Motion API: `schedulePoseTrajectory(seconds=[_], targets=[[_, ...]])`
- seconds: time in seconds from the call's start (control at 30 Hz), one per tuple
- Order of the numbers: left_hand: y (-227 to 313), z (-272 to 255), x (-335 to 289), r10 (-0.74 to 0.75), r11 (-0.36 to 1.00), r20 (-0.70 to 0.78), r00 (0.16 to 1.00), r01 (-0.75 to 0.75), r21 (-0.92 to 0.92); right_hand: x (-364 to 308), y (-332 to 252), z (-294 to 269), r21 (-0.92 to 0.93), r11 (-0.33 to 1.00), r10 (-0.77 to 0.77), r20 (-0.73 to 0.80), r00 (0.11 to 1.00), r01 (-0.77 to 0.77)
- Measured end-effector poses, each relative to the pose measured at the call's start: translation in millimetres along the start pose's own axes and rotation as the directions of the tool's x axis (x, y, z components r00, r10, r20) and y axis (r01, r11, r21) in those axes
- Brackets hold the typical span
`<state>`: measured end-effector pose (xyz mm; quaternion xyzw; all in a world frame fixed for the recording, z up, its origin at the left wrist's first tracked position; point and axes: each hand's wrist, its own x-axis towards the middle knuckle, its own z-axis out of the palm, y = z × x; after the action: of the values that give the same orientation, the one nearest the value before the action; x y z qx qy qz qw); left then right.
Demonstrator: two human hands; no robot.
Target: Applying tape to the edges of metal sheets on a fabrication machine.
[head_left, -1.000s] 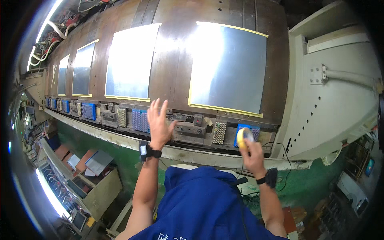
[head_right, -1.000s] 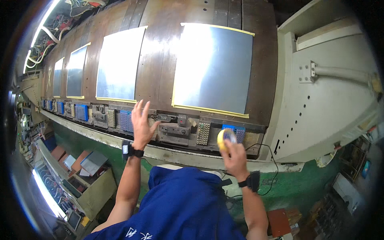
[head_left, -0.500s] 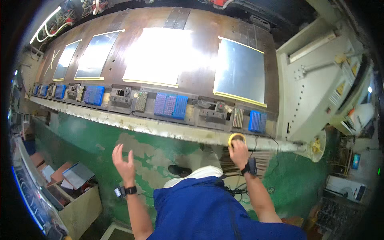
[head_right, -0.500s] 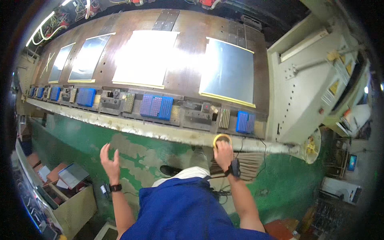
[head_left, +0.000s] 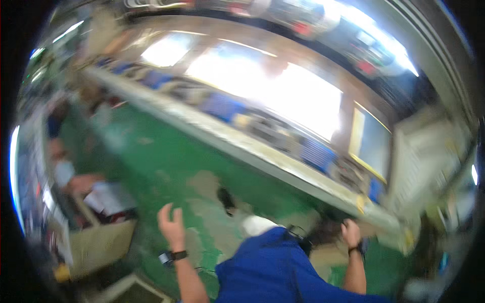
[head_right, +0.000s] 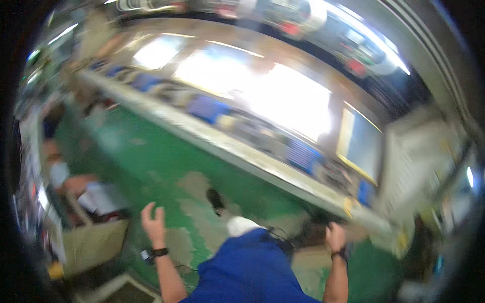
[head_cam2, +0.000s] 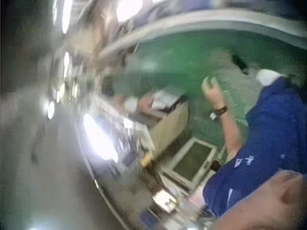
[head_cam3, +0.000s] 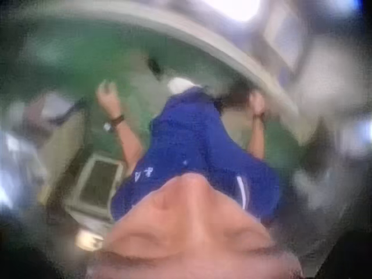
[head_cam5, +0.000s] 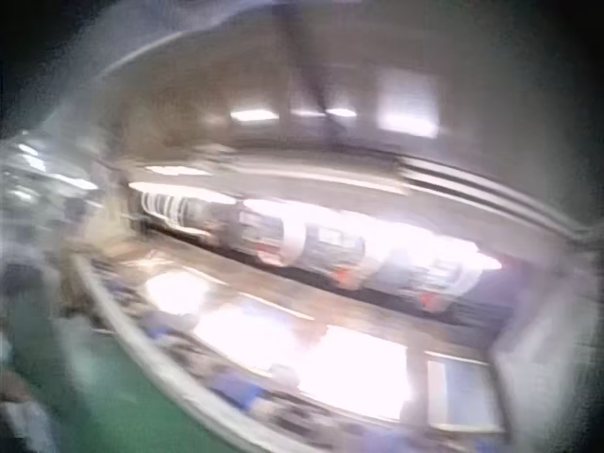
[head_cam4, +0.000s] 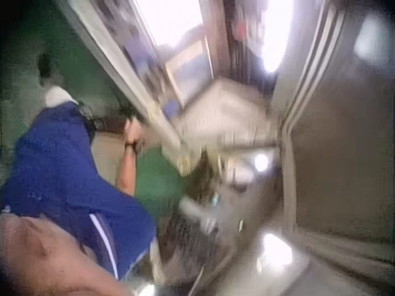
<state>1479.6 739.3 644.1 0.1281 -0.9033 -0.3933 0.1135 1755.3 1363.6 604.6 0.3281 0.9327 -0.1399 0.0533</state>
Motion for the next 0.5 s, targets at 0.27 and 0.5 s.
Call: schedulePoseTrajectory(seconds=[0.27,0.5], targets=[[-81.2,-96.7,112.1,-0.002,0.999,-0.123,0.992,-0.004,-0.048,205.7,-433.2,120.5,0.329,0.704,-0.692,0.122,0.711,0.629],[-175.7,-194.0,174.6,-0.323,0.946,-0.365,0.873,0.297,-0.129,227.7,-830.9,166.2,0.414,0.387,-0.918,0.252,0.305,0.824]])
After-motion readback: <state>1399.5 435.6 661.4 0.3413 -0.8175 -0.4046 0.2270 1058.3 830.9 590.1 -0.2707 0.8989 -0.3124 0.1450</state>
